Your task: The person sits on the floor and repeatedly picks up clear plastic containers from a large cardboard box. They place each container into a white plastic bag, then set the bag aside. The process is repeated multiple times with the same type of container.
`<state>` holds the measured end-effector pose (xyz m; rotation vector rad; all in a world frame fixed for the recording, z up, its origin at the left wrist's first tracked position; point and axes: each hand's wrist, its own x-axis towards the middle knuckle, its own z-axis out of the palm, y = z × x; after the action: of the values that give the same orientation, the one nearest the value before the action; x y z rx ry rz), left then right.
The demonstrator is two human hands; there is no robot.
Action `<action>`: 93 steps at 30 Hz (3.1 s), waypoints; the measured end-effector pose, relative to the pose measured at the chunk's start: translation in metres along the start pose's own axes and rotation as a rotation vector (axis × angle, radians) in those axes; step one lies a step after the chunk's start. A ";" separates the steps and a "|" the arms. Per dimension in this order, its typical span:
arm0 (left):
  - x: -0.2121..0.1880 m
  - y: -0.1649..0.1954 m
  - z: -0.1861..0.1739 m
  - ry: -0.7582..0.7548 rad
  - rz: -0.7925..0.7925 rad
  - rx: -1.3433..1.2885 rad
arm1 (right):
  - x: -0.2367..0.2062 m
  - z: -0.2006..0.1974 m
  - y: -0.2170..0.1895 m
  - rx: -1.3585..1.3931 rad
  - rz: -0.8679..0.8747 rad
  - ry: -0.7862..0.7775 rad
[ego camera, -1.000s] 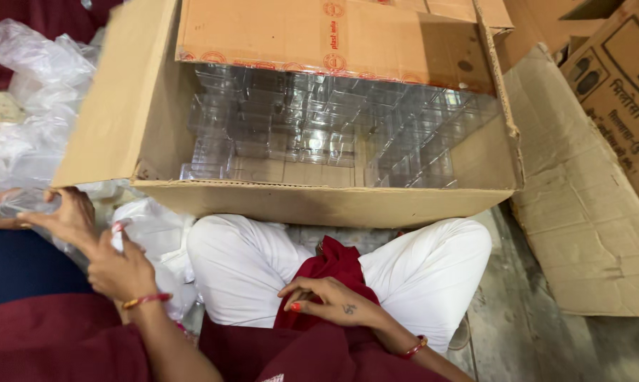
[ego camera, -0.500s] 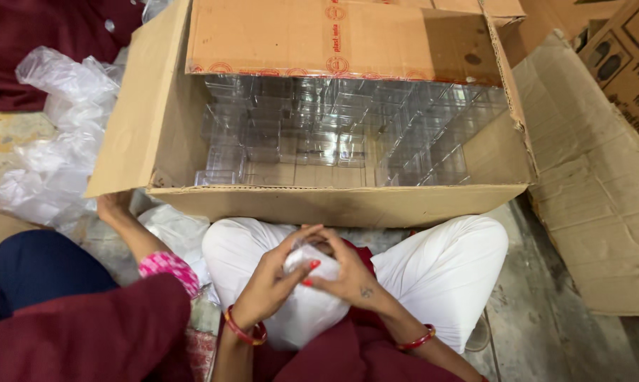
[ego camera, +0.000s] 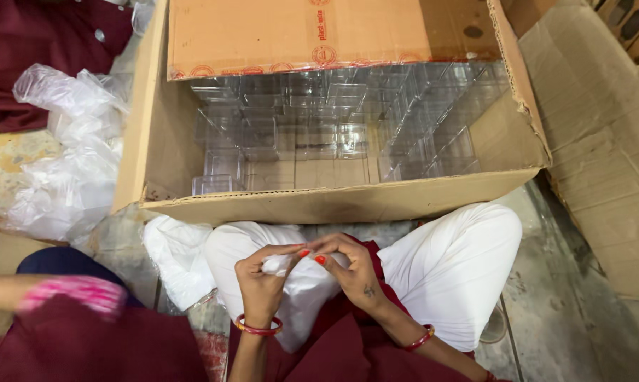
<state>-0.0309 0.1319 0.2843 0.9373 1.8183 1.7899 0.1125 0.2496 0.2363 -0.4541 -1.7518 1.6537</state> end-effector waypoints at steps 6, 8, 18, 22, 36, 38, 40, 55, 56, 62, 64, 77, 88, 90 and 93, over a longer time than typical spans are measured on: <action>-0.008 -0.032 -0.004 0.030 -0.215 -0.077 | -0.007 0.003 -0.003 0.078 0.007 -0.098; -0.007 -0.044 -0.006 -0.007 -0.247 -0.053 | -0.011 0.005 0.007 0.119 0.054 -0.095; -0.008 -0.046 0.032 -0.021 -0.364 -0.466 | -0.004 -0.013 0.022 0.403 0.057 0.003; -0.014 -0.039 0.048 -0.059 -0.478 -0.602 | -0.020 -0.028 0.026 0.551 0.140 -0.046; 0.133 -0.001 0.088 -0.528 -0.142 -0.568 | 0.107 -0.189 -0.031 0.700 0.068 0.125; 0.186 -0.006 0.126 -0.481 -0.036 -0.381 | 0.140 -0.212 -0.035 0.244 -0.090 0.143; 0.230 -0.015 0.178 -0.488 0.044 -0.406 | 0.171 -0.241 -0.034 -0.308 -0.185 0.273; 0.324 -0.126 0.310 -0.367 -0.103 -0.289 | 0.227 -0.305 0.022 -1.141 -0.353 0.322; 0.325 -0.127 0.307 -0.411 -0.107 -0.306 | 0.227 -0.304 0.022 -1.059 -0.296 0.351; 0.317 -0.133 0.287 -0.531 -0.062 -0.360 | 0.230 -0.304 0.038 -0.871 -0.205 0.305; 0.317 -0.134 0.282 -0.528 -0.059 -0.383 | 0.229 -0.303 0.044 -0.903 -0.231 0.291; 0.180 0.036 0.201 -0.454 0.491 -0.124 | 0.102 -0.191 -0.063 -0.738 -0.578 0.716; -0.002 0.061 0.025 -0.096 0.324 0.177 | 0.011 -0.037 -0.070 -0.364 -0.353 0.191; -0.014 0.050 -0.011 0.006 0.269 0.248 | 0.014 -0.007 -0.056 -0.226 -0.244 0.029; -0.043 0.020 -0.052 0.180 0.067 0.405 | 0.012 0.042 -0.035 0.012 -0.020 -0.163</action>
<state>-0.0350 0.0632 0.3013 1.0160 2.3479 1.6169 0.0830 0.2221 0.2740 -0.3015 -1.8560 1.7279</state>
